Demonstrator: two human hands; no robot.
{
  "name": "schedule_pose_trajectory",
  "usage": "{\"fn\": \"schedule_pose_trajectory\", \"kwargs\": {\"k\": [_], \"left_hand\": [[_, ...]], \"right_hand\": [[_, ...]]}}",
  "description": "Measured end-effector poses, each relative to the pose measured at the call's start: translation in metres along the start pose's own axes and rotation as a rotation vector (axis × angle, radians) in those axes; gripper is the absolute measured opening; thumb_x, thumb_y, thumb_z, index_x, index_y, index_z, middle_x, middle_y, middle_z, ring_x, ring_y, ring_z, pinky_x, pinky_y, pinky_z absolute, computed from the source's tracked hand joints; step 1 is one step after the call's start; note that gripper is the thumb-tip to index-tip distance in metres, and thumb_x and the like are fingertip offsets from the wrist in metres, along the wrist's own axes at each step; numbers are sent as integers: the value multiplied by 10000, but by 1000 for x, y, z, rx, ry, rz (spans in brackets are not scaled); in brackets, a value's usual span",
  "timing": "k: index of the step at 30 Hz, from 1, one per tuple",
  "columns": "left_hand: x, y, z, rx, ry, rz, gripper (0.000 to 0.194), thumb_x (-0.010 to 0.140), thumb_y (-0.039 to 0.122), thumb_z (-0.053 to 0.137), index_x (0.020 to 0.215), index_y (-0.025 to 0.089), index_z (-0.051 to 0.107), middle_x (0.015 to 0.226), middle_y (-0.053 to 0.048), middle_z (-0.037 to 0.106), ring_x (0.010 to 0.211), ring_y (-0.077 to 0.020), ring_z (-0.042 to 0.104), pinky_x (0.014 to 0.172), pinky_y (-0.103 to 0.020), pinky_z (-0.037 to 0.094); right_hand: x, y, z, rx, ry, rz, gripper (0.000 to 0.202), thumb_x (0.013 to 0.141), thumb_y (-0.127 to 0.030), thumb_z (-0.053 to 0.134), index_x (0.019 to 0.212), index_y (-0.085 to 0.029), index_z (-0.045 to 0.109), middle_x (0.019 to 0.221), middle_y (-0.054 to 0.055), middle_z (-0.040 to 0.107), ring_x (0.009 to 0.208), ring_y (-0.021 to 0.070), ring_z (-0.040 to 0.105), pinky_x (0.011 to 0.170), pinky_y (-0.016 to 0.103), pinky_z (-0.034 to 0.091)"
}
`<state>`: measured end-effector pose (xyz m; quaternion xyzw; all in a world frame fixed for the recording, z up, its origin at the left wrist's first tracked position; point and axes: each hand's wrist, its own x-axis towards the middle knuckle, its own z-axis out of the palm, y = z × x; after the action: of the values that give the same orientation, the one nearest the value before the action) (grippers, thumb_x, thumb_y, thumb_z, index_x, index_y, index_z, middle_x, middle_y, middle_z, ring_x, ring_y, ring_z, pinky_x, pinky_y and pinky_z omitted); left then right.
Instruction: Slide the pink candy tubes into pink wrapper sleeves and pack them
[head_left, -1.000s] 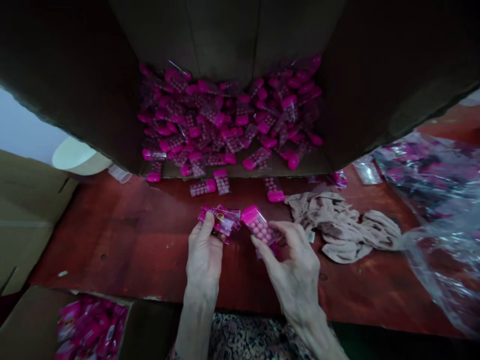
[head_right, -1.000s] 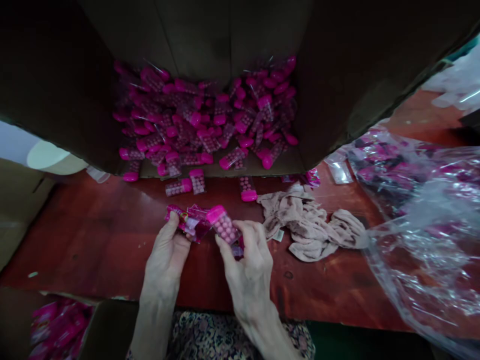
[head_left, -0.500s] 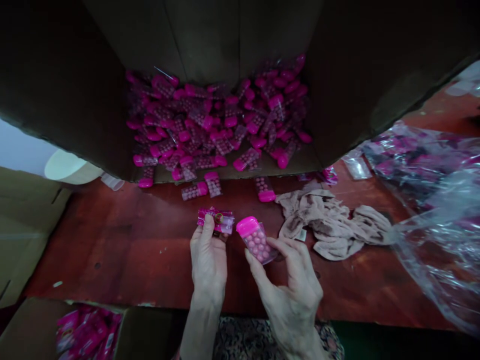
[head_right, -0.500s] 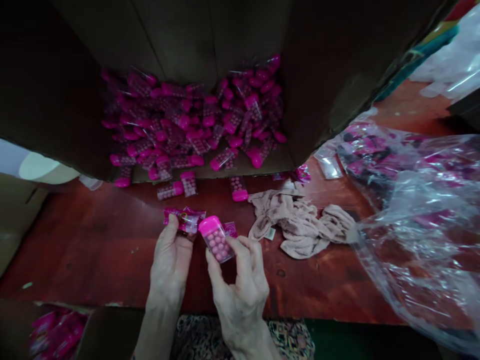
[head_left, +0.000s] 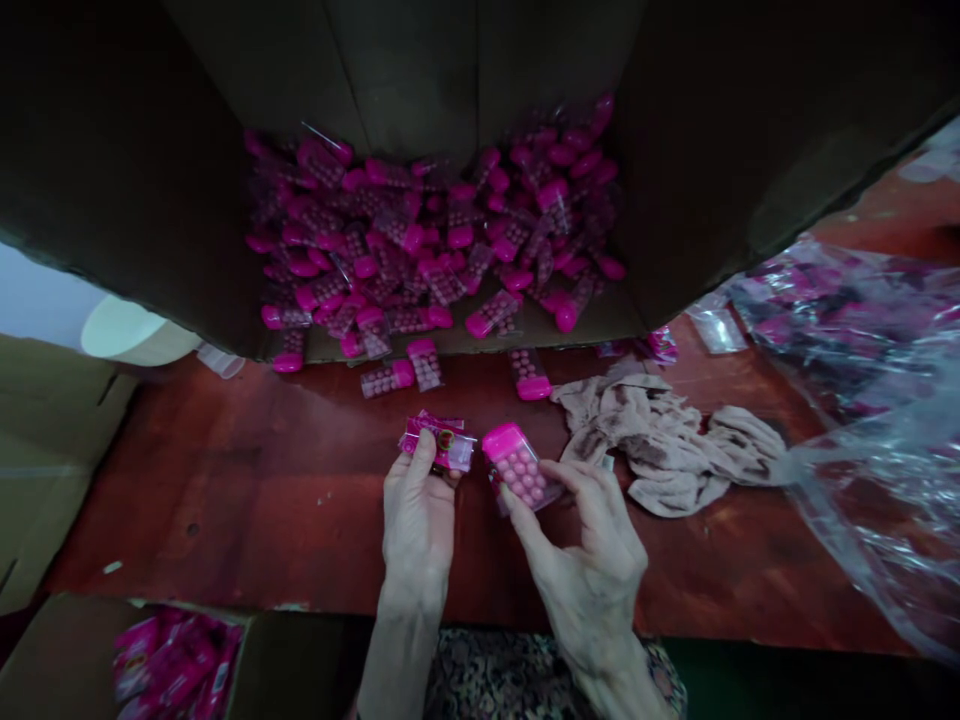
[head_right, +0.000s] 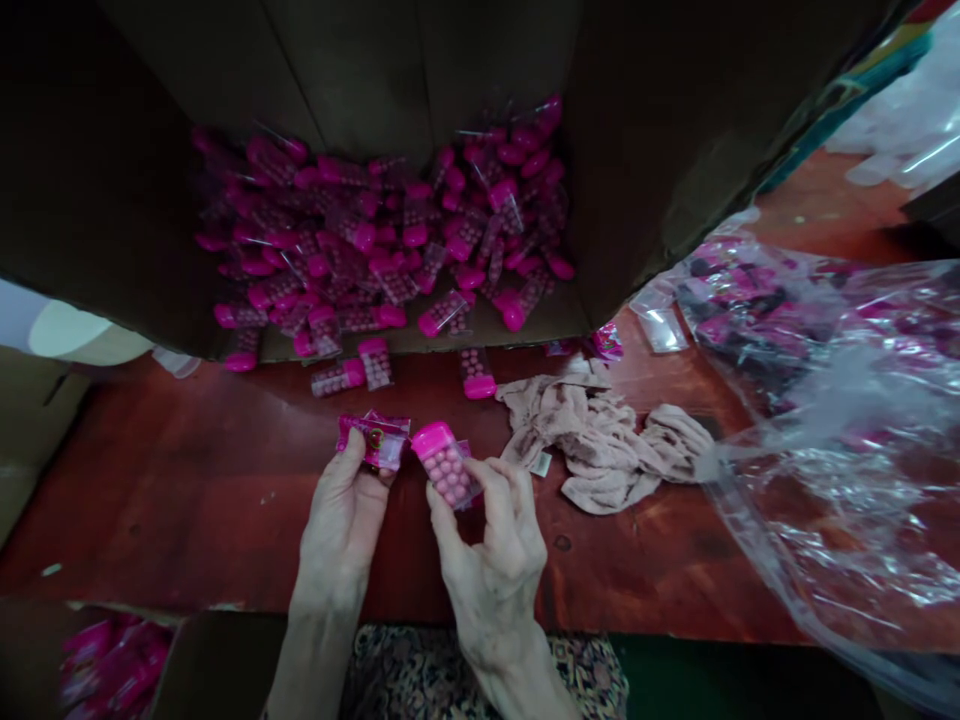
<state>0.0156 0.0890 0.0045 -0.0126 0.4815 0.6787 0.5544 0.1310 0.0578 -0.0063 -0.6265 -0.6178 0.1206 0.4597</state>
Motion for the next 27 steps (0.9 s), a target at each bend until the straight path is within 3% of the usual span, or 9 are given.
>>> {"fn": "schedule_pose_trajectory", "kwargs": {"k": [3,6,9,11,15,17,20,24,27], "left_hand": [[-1,2,-1,-28,3,-19,126,662,213,740,708,137,649,651,16,648,554,-69,546,532,-189,422],[-5,3,0,-19,-11,-34,140,634,205,760,698,141,653,635,26,639,512,-54,525,469,-168,389],[-9,2,2,45,-13,-40,176,595,214,785,686,146,650,615,34,633,489,-43,514,432,-150,362],[-13,-1,3,91,-32,-47,200,584,231,792,706,147,657,619,29,638,503,-47,527,457,-151,384],[-18,-10,2,148,-88,-47,231,544,240,812,685,150,652,654,17,658,550,-69,562,450,-153,375],[-18,-14,1,174,-87,-12,224,540,241,813,645,152,636,615,30,641,506,-57,535,417,-152,343],[-17,-16,-1,189,-62,18,228,546,260,810,649,157,634,566,45,616,454,-49,498,406,-160,335],[-14,-12,-2,167,-27,-12,241,571,299,796,696,150,653,580,35,626,463,-53,510,444,-170,373],[-11,-7,-5,97,8,-38,234,577,298,795,685,152,648,591,34,633,481,-54,526,463,-171,391]], "right_hand": [[-2,11,2,-55,-84,-35,179,830,-265,570,988,-183,569,935,75,570,890,222,558,781,398,491],[-1,16,1,-116,-178,-64,296,826,-376,568,1049,-181,586,981,101,571,940,271,507,807,485,457],[6,9,-4,-3,-187,-41,380,818,-423,573,1121,-195,578,997,100,580,940,267,509,799,476,457],[12,0,-6,133,-211,-9,332,816,-388,593,1099,-215,595,974,81,599,915,243,535,762,422,475],[20,-11,-3,291,-221,44,44,801,-202,625,828,-209,659,840,40,627,815,192,559,701,344,477],[21,-12,-2,319,-201,57,86,801,-146,611,747,-200,651,779,26,624,766,173,556,679,322,471],[20,-9,-2,330,-213,44,82,822,-159,591,785,-196,655,786,30,622,769,174,553,663,309,475],[16,6,-3,128,-198,-6,207,892,-230,477,1036,-187,620,921,78,613,866,219,543,736,379,481],[7,20,1,-181,-243,-59,252,876,-276,483,1042,-137,611,950,130,583,912,285,495,788,478,449]]}}
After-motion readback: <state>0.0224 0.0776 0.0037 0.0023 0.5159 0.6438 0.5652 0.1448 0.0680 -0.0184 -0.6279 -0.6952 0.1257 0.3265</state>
